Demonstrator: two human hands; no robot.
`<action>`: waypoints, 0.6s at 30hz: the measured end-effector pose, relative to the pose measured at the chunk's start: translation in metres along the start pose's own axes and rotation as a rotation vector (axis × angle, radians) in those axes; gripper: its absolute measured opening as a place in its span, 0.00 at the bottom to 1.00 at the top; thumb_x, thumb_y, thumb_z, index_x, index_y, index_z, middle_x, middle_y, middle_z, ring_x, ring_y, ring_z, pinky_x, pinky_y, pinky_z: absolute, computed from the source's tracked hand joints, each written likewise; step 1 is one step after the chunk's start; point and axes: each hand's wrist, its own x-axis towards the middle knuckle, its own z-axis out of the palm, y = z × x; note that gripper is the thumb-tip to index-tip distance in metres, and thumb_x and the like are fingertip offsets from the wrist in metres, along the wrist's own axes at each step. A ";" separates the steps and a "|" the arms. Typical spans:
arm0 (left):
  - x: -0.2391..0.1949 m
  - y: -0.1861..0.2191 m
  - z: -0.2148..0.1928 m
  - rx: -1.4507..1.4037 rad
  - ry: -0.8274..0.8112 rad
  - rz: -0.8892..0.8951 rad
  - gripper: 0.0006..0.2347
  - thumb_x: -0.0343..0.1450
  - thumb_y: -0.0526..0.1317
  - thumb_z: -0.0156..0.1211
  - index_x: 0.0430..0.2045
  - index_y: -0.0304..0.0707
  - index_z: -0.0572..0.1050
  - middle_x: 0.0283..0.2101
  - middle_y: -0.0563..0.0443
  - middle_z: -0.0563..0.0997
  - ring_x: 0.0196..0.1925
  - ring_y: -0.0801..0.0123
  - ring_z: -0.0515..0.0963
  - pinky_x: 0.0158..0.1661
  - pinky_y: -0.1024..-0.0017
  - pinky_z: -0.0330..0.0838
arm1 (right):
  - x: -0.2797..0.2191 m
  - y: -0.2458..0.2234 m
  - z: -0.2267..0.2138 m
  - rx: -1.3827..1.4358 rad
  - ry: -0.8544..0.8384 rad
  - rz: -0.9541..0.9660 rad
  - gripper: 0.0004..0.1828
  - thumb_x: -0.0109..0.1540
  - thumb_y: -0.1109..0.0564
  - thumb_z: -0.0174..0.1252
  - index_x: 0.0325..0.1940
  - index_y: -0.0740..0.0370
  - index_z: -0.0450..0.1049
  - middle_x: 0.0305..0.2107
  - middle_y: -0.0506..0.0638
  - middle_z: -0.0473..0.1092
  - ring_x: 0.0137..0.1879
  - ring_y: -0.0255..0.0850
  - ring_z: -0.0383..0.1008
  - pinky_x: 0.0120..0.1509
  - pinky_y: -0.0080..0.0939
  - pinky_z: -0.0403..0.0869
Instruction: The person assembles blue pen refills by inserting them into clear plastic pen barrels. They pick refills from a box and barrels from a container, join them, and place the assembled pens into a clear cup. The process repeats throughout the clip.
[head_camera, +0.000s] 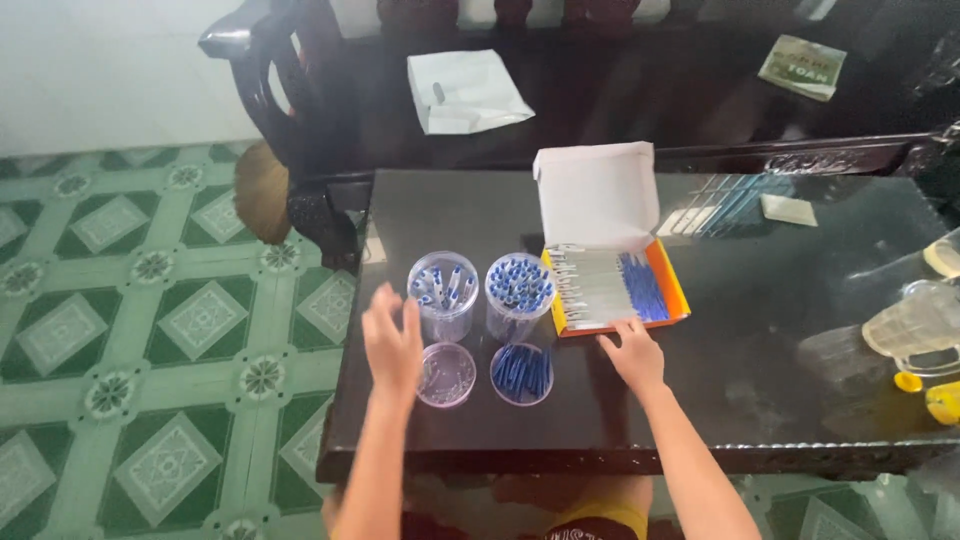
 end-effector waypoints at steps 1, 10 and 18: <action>-0.025 -0.004 0.003 -0.030 0.099 0.040 0.14 0.75 0.38 0.59 0.53 0.31 0.72 0.41 0.35 0.82 0.43 0.46 0.79 0.47 0.55 0.72 | -0.004 0.001 0.008 0.035 0.051 0.014 0.19 0.61 0.31 0.57 0.53 0.31 0.74 0.52 0.33 0.69 0.50 0.43 0.81 0.58 0.46 0.80; -0.178 0.004 0.006 -0.175 -0.154 -0.040 0.09 0.75 0.38 0.53 0.43 0.34 0.78 0.41 0.45 0.81 0.47 0.56 0.74 0.49 0.62 0.70 | -0.094 -0.005 0.002 0.434 0.170 -0.101 0.10 0.62 0.50 0.65 0.43 0.53 0.75 0.41 0.47 0.71 0.43 0.43 0.73 0.41 0.47 0.75; -0.206 0.004 0.018 -0.269 -0.311 -0.080 0.10 0.76 0.37 0.52 0.44 0.31 0.78 0.39 0.45 0.81 0.40 0.59 0.79 0.45 0.64 0.73 | -0.137 0.000 0.010 0.557 0.231 -0.089 0.09 0.59 0.65 0.57 0.40 0.55 0.77 0.38 0.45 0.71 0.46 0.41 0.72 0.48 0.41 0.72</action>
